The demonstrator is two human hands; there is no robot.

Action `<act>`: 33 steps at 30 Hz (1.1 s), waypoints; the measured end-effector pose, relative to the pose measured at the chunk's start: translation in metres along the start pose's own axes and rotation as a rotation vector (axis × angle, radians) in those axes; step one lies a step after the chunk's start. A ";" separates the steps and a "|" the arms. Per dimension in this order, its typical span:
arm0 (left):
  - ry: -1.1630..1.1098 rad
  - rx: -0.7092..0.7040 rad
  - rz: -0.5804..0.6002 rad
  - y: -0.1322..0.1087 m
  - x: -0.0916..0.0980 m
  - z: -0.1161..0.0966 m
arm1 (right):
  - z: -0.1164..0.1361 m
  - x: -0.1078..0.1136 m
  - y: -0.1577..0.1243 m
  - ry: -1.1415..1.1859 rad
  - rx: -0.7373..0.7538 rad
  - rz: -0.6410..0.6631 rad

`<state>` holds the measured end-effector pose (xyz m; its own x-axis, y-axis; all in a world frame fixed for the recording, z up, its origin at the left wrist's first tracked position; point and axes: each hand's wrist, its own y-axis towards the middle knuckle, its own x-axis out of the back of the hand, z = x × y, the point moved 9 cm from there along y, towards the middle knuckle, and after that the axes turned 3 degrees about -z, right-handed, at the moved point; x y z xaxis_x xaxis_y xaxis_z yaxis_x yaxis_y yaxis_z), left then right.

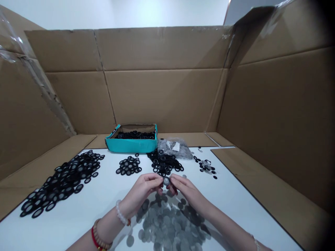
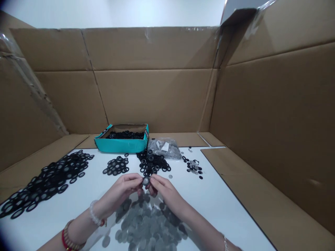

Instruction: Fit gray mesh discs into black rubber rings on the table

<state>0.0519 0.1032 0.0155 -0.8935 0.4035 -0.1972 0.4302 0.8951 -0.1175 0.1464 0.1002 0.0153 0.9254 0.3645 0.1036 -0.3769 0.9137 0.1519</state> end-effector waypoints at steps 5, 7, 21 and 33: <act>0.028 -0.015 -0.014 0.002 0.001 -0.003 | -0.003 0.002 0.001 -0.023 0.004 -0.019; 0.090 -0.032 -0.035 0.003 0.002 -0.003 | -0.002 0.004 0.002 -0.040 0.009 -0.035; 0.373 -0.233 -0.134 -0.003 0.009 -0.028 | -0.010 0.015 0.005 0.016 -0.049 -0.106; 0.421 -0.147 -0.166 0.003 0.015 -0.016 | 0.006 0.000 -0.002 -0.190 0.024 0.051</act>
<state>0.0383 0.1151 0.0274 -0.9363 0.2675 0.2275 0.2816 0.9590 0.0310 0.1471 0.0971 0.0211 0.8819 0.3678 0.2950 -0.4261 0.8895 0.1650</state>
